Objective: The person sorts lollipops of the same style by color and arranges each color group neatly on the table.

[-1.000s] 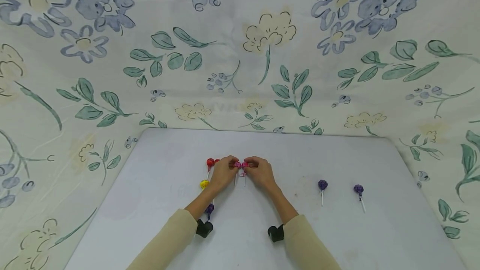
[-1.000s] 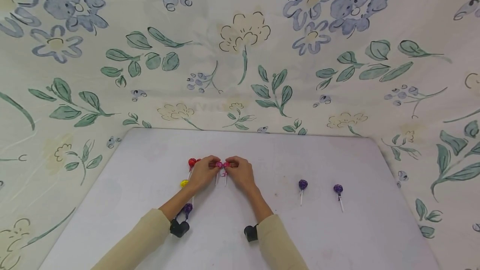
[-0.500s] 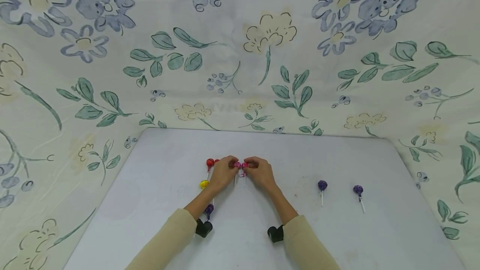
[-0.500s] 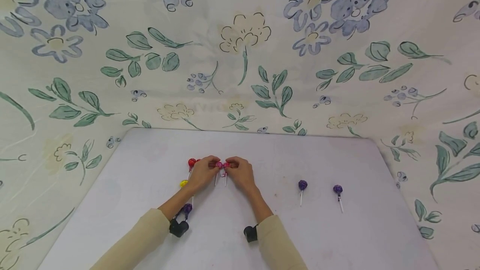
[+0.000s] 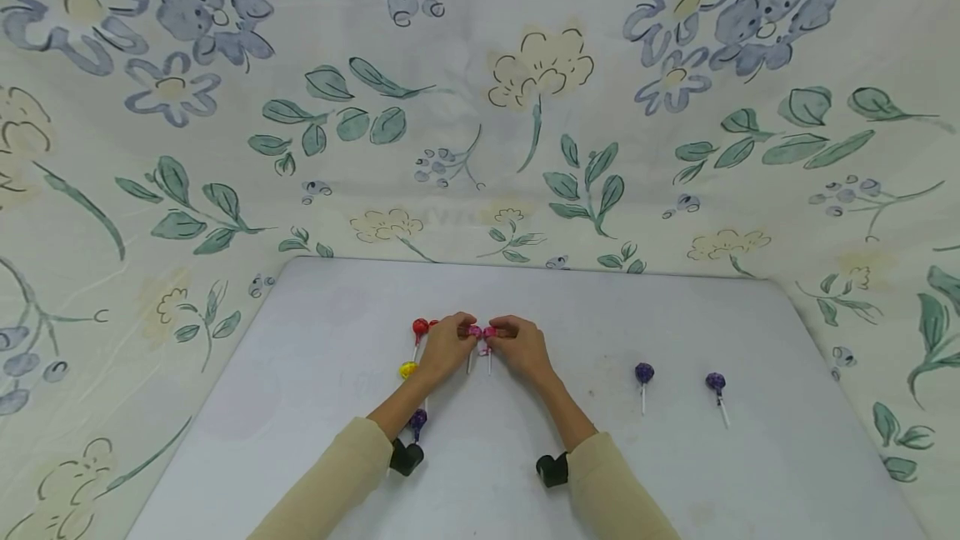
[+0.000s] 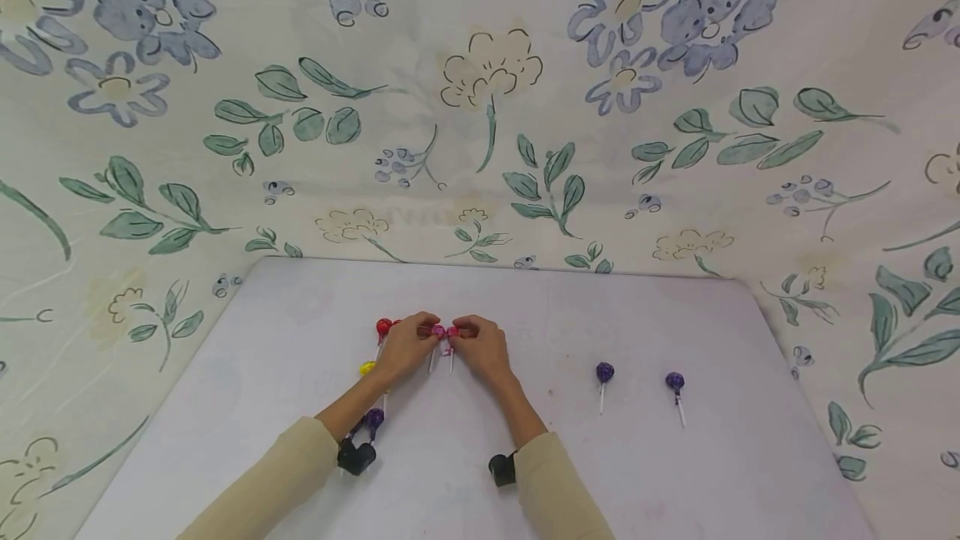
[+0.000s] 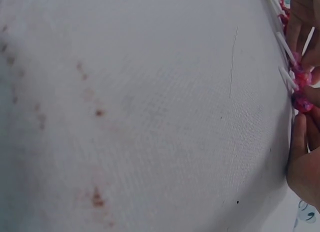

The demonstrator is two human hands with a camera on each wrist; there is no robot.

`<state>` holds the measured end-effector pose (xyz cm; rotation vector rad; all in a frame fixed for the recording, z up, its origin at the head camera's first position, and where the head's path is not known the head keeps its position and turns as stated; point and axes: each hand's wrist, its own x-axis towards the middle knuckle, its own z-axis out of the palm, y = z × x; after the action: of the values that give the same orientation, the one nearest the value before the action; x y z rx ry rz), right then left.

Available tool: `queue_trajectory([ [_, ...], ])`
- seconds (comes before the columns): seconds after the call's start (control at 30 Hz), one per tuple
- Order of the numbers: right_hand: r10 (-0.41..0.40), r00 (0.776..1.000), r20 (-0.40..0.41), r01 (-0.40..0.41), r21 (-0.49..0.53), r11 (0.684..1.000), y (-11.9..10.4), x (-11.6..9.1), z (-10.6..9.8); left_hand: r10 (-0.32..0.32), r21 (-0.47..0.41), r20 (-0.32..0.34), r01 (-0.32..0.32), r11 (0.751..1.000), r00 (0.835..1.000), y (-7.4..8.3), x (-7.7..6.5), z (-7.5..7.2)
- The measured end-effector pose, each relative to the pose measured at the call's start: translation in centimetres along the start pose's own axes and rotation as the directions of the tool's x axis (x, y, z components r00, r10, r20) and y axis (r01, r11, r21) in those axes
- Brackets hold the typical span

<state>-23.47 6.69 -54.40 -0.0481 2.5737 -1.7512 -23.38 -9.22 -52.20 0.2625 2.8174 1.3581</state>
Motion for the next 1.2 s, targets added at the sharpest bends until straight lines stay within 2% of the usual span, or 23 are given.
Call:
queue_trajectory([
  [0.4,-0.027,1.0,0.01,0.026,0.016,1.0,-0.2,-0.3,-0.2,0.001,-0.012,-0.003,-0.001,1.0,1.0,0.1,-0.2,-0.2],
  [0.63,-0.028,1.0,-0.002,0.028,-0.01,1.0,0.3,-0.6,-0.7,0.012,-0.023,0.024,-0.012,1.0,1.0,0.3,-0.5,-0.4],
  [0.87,-0.018,1.0,0.0,0.018,0.013,1.0,0.4,-1.1,-1.6,-0.007,-0.036,0.028,0.008,0.999,1.0,0.4,-0.9,-0.9],
  [1.03,0.004,1.0,0.002,-0.004,0.003,1.0,0.2,-1.7,-2.6,-0.022,-0.027,-0.009,0.022,0.999,1.0,0.7,-1.2,-1.4],
  [1.2,0.003,1.0,0.013,-0.002,-0.064,0.998,-0.4,-2.4,-4.3,0.016,-0.084,-0.055,-0.02,0.996,0.998,1.3,-1.4,-1.4],
])
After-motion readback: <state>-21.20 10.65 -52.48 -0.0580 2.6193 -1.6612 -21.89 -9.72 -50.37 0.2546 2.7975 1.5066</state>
